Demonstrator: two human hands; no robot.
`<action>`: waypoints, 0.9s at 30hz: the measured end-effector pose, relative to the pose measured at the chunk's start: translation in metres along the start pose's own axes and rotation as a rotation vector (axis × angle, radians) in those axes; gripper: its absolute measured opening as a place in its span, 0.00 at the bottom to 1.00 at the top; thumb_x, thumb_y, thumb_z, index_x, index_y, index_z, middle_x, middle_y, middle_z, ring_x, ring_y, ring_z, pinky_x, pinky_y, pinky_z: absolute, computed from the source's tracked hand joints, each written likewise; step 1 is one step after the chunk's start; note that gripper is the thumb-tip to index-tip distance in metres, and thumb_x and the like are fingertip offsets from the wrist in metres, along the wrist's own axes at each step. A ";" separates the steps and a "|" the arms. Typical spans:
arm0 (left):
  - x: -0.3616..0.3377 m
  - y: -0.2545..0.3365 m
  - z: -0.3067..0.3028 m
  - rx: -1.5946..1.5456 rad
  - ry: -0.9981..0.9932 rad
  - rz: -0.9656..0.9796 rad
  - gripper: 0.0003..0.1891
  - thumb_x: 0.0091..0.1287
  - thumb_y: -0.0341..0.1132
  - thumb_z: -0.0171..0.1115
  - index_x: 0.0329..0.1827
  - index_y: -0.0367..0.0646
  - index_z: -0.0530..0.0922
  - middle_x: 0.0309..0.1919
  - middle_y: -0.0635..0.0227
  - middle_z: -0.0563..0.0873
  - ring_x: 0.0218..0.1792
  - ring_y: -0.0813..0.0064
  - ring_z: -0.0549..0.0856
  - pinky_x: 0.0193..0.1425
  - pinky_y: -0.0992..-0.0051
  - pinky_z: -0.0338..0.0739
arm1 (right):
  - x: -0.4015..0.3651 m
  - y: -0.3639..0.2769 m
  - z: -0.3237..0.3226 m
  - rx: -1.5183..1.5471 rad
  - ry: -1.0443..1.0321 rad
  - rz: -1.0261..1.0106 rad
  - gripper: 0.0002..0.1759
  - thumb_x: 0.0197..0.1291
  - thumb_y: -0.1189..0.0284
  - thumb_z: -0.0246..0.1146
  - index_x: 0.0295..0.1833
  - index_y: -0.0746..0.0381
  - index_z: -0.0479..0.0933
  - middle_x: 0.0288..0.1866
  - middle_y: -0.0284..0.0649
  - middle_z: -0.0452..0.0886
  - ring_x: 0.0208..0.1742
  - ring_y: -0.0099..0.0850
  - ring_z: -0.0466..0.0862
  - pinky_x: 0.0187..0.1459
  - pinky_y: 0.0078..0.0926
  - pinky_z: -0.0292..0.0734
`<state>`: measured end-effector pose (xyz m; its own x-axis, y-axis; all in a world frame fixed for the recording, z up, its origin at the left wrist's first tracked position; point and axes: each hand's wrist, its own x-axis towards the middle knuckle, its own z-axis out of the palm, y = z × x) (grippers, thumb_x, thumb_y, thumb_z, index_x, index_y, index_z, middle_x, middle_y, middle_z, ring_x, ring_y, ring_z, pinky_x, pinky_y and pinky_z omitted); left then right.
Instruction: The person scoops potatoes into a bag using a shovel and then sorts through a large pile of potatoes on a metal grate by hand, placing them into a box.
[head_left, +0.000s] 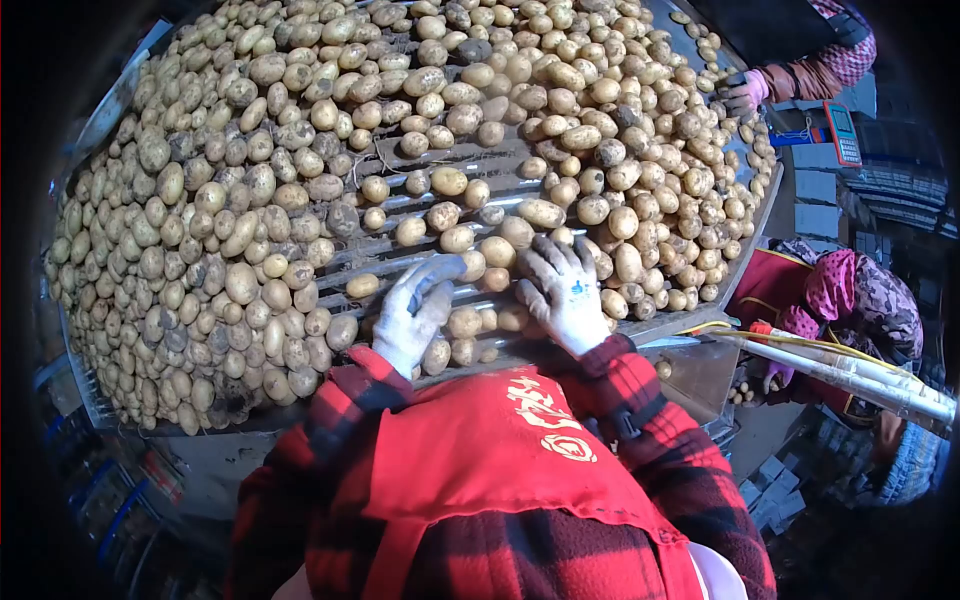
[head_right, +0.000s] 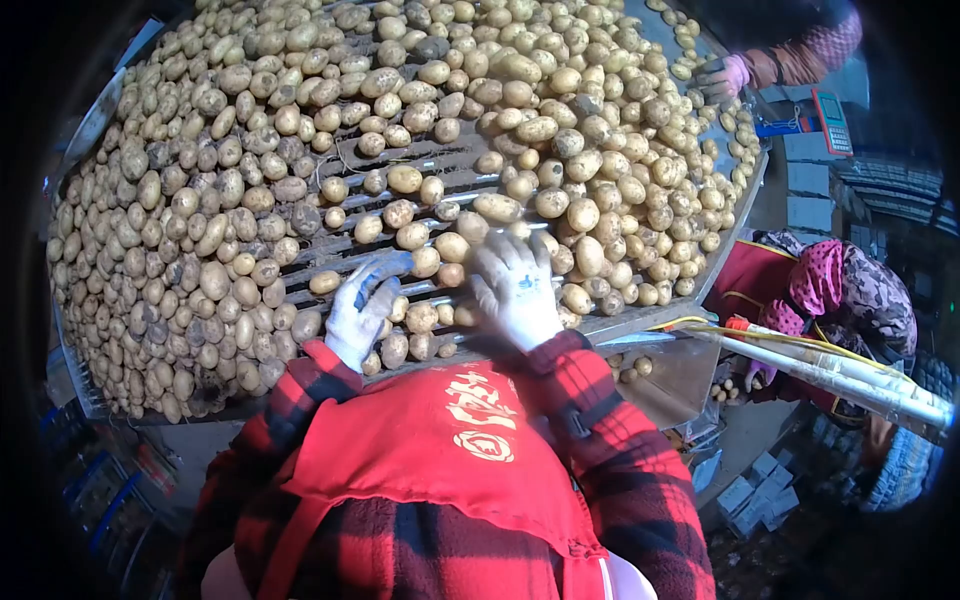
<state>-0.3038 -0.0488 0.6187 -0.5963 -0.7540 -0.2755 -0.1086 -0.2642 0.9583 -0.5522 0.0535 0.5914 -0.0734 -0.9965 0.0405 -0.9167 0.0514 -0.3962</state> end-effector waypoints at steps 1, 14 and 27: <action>0.000 0.001 -0.002 -0.022 0.027 -0.035 0.15 0.81 0.28 0.58 0.66 0.37 0.82 0.64 0.65 0.86 0.66 0.73 0.83 0.75 0.70 0.73 | -0.003 0.005 -0.006 0.023 -0.046 -0.030 0.33 0.62 0.62 0.71 0.72 0.56 0.75 0.73 0.46 0.78 0.75 0.47 0.75 0.80 0.63 0.54; -0.017 -0.023 -0.016 -0.121 0.113 -0.109 0.20 0.82 0.36 0.60 0.72 0.37 0.80 0.66 0.63 0.86 0.66 0.74 0.82 0.74 0.70 0.74 | 0.142 0.022 -0.001 -0.755 -0.306 0.176 0.12 0.65 0.67 0.63 0.43 0.57 0.91 0.45 0.42 0.91 0.53 0.42 0.88 0.67 0.63 0.68; -0.020 -0.022 -0.010 -0.331 0.147 -0.263 0.23 0.82 0.40 0.62 0.73 0.37 0.79 0.66 0.63 0.86 0.66 0.71 0.83 0.74 0.70 0.74 | 0.155 0.015 -0.017 -0.872 -0.617 -0.002 0.18 0.62 0.59 0.70 0.52 0.57 0.91 0.51 0.45 0.91 0.58 0.43 0.88 0.65 0.66 0.69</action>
<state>-0.2815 -0.0334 0.6022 -0.4602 -0.7066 -0.5374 0.0330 -0.6186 0.7850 -0.5841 -0.0995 0.6073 -0.0846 -0.8452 -0.5277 -0.8988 -0.1639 0.4067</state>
